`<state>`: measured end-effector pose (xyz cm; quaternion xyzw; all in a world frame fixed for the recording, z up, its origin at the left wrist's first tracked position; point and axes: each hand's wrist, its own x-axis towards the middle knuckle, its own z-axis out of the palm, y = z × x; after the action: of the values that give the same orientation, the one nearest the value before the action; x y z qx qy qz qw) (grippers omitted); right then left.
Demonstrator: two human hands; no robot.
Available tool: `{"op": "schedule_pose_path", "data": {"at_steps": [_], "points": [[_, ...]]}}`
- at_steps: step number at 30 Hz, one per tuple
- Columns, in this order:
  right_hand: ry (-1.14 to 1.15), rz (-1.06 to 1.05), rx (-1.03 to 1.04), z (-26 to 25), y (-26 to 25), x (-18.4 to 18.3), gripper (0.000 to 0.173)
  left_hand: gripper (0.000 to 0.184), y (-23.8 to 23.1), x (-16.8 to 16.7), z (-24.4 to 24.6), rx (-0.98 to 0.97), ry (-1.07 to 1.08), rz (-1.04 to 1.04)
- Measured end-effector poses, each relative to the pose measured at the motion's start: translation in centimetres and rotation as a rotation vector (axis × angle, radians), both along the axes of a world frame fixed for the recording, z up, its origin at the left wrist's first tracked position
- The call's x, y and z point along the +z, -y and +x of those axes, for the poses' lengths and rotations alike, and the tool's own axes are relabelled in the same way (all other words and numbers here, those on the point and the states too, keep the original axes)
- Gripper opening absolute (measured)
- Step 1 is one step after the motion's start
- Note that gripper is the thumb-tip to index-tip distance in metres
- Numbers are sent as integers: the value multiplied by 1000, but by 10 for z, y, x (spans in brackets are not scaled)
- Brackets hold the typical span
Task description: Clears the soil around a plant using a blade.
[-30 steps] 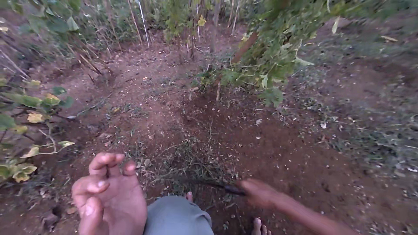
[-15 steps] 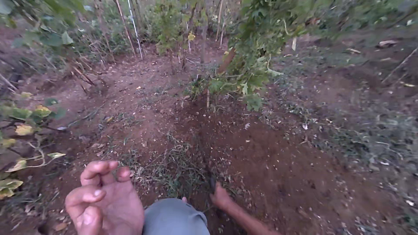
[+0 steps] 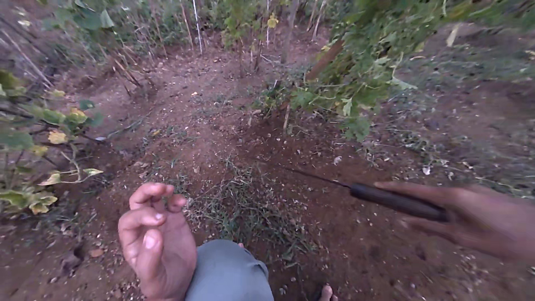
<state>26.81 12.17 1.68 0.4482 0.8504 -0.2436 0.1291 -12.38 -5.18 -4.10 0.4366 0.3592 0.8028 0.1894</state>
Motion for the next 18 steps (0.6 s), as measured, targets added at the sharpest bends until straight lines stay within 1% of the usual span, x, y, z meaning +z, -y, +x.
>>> {"op": "schedule_pose_path", "data": {"at_steps": [1,2,3,4,6,7,8,9,10,11,12,13,14,15,16,18], "points": [[93,9,-35,-19,-9,-18,55,16,-2,0,0,-6,4,5],[186,-13,-77,-43,-18,-47,54,16,-3,0,0,-12,13,9],[259,-56,-106,-67,-27,-88,53,16,-4,1,0,-18,28,18],[301,-112,-145,-91,-32,-140,53,16,-3,1,0,-26,43,27],[277,-178,-271,-130,-13,-255,58,17,-1,-1,3,-47,51,33],[236,-196,-335,-148,10,-301,64,17,2,-2,4,-50,37,24],[185,-225,-389,-172,32,-330,68,18,3,0,2,-40,5,9],[137,-267,-428,-195,44,-342,73,18,1,1,-2,-20,-30,2],[86,-318,-461,-207,49,-341,77,18,1,1,-4,7,-60,-12],[21,-384,-497,-205,50,-332,80,18,5,1,-4,31,-74,-41],[-74,-442,-543,-193,41,-319,80,18,9,2,-4,39,-63,-70],[-163,-483,-580,-177,21,-301,75,17,13,6,-1,23,-21,-99],[-211,-482,-574,-156,-3,-277,68,17,18,12,4,-13,54,-138],[-213,-444,-530,-133,-25,-246,61,17,25,18,13,-67,134,-184],[-172,-386,-442,-110,-43,-208,56,17,32,23,23,-120,195,-227],[-80,-222,-230,-69,-61,-132,52,15,40,23,41,-198,260,-275]]}}
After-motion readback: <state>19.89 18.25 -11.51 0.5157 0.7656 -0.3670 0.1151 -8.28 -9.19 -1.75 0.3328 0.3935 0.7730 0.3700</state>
